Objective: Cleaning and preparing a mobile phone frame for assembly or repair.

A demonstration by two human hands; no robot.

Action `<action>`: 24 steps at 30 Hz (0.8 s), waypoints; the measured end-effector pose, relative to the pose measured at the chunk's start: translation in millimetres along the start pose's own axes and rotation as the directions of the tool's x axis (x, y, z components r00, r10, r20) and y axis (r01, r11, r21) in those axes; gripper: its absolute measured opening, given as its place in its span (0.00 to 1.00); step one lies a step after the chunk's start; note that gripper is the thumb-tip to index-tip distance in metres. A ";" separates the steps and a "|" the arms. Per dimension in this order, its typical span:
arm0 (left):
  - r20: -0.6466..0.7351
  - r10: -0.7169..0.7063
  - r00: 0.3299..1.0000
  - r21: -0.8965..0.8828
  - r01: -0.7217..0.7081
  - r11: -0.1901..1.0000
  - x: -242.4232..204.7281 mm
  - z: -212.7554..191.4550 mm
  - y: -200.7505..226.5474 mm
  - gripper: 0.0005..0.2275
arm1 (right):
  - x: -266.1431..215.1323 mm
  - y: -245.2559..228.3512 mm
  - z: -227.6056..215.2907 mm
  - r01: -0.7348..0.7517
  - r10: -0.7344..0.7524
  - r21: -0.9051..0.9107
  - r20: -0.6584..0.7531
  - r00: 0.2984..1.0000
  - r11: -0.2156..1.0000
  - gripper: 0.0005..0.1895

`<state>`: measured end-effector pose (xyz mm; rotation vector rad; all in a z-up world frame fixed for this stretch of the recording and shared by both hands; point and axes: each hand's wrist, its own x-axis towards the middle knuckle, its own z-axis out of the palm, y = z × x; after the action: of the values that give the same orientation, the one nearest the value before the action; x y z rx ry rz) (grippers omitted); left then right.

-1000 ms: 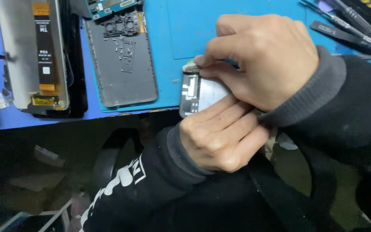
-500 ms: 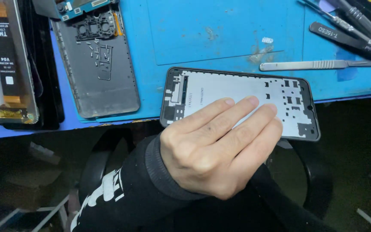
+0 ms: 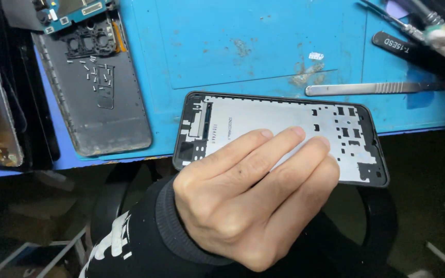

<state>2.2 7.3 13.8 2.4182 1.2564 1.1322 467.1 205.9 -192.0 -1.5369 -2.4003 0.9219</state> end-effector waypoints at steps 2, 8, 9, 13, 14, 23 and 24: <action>0.005 0.003 1.000 -0.010 -0.003 1.000 1.4 -0.3 -1.3 0.08 | -21.1 2.8 14.3 -0.042 0.042 0.019 -0.003 0.999 0.999 0.11; 0.001 0.009 1.000 -0.001 -0.009 1.000 -3.5 3.1 -2.9 0.09 | -52.7 39.0 48.6 -0.144 0.150 0.087 -0.078 0.986 0.986 0.11; -0.010 0.007 1.000 -0.004 -0.007 1.000 -4.5 4.3 -3.2 0.09 | -58.6 43.8 53.6 -0.174 0.181 0.113 -0.054 0.982 0.978 0.10; -0.010 0.033 0.999 0.051 -0.032 0.998 -11.3 7.6 -4.9 0.09 | -51.0 -143.8 7.3 0.166 -0.177 -0.188 -0.045 0.983 0.968 0.15; -0.017 0.032 0.999 0.052 -0.031 0.998 -12.8 8.4 -4.8 0.09 | -41.6 -192.2 -3.4 0.286 -0.306 -0.236 -0.050 0.951 0.929 0.19; -0.042 0.047 0.998 0.091 -0.043 0.995 -24.6 11.6 -9.7 0.08 | -34.8 -257.7 -12.0 0.414 -0.458 -0.323 -0.072 0.886 0.851 0.25; -0.043 0.051 0.998 0.089 -0.047 0.995 -24.7 11.7 -10.3 0.08 | -35.1 -262.3 -11.6 0.412 -0.454 -0.292 -0.089 0.887 0.863 0.25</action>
<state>-4.6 -3.2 -12.6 2.5136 1.2928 1.1750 285.7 104.9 -27.5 -1.0040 -2.6669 0.3838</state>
